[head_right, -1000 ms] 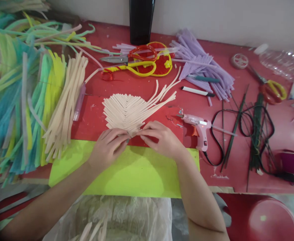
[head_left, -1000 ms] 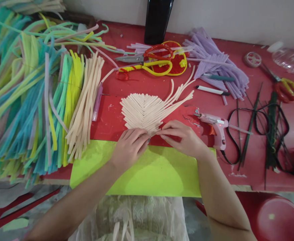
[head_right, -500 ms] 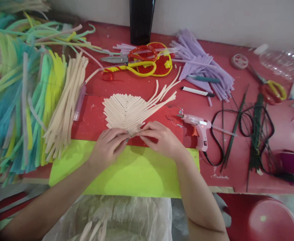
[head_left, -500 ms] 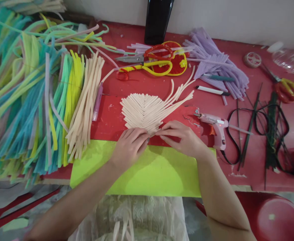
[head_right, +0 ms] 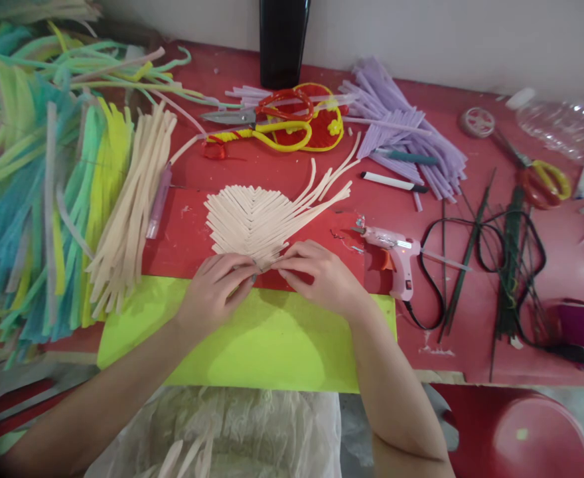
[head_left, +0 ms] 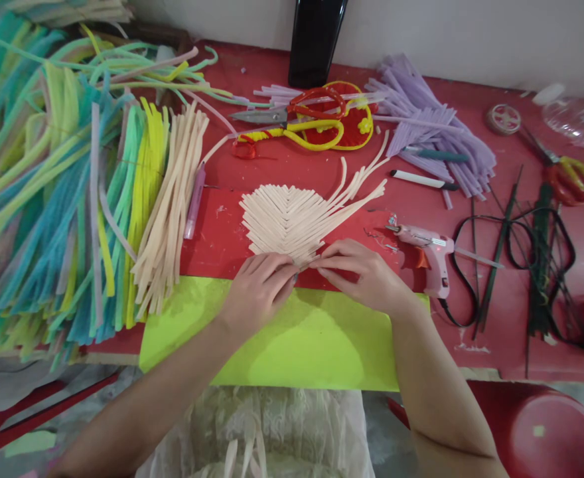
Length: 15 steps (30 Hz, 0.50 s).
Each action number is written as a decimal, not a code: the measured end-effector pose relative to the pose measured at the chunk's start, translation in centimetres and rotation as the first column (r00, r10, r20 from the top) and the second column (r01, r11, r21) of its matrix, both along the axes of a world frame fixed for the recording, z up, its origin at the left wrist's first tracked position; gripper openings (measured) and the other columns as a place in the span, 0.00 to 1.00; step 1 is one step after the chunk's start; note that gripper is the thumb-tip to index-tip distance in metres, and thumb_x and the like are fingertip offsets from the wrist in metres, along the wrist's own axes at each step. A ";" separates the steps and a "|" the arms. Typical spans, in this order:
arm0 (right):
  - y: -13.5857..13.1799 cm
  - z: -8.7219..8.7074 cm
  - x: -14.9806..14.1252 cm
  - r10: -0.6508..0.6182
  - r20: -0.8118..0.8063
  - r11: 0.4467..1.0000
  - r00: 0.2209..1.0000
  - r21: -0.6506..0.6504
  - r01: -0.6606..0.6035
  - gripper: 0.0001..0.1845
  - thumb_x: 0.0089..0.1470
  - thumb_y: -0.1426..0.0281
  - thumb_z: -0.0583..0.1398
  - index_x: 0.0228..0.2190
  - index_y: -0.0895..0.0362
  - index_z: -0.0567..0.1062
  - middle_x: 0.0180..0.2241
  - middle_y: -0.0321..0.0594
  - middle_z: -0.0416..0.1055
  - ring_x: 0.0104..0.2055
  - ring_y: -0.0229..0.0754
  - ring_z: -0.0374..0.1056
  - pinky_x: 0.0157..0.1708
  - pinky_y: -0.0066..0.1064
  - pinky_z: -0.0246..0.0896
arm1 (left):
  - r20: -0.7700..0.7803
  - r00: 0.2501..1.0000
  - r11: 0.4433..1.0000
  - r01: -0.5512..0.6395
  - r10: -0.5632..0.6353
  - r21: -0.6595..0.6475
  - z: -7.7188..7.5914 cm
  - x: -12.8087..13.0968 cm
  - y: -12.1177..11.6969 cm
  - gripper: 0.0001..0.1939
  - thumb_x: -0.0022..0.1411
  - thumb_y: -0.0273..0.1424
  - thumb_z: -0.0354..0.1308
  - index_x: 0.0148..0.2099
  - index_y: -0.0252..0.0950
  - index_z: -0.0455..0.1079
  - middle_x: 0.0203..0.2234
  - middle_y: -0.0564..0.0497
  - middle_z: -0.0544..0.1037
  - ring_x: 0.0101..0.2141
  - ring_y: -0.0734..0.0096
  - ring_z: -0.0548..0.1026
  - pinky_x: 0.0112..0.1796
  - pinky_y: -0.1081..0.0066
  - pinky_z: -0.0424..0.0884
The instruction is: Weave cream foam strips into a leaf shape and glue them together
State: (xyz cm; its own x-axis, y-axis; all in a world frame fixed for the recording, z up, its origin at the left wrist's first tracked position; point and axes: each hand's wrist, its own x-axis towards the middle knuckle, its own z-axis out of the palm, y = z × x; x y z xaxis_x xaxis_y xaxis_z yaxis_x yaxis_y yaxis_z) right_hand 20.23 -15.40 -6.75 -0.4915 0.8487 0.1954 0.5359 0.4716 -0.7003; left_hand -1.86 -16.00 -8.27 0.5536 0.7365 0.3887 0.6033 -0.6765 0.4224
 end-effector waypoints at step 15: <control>-0.1 -0.1 0.0 -0.009 0.001 1.000 1.000 0.019 0.009 0.12 0.57 0.74 0.57 0.40 0.51 0.78 0.36 0.41 0.74 0.39 0.40 0.70 0.39 0.35 0.69 | -0.056 0.998 0.999 0.017 -0.015 0.039 0.0 -0.1 -0.1 0.10 0.64 0.28 0.53 0.46 0.38 0.73 0.38 0.49 0.75 0.39 0.66 0.72 0.40 0.66 0.69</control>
State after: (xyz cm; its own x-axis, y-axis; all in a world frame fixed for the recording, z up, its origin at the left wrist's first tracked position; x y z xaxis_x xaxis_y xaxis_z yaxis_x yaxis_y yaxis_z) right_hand 20.19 -15.48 -6.87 -0.4844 0.8490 0.2110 0.5406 0.4802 -0.6908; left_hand -1.98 -16.08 -8.25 0.5870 0.7119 0.3855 0.6141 -0.7018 0.3610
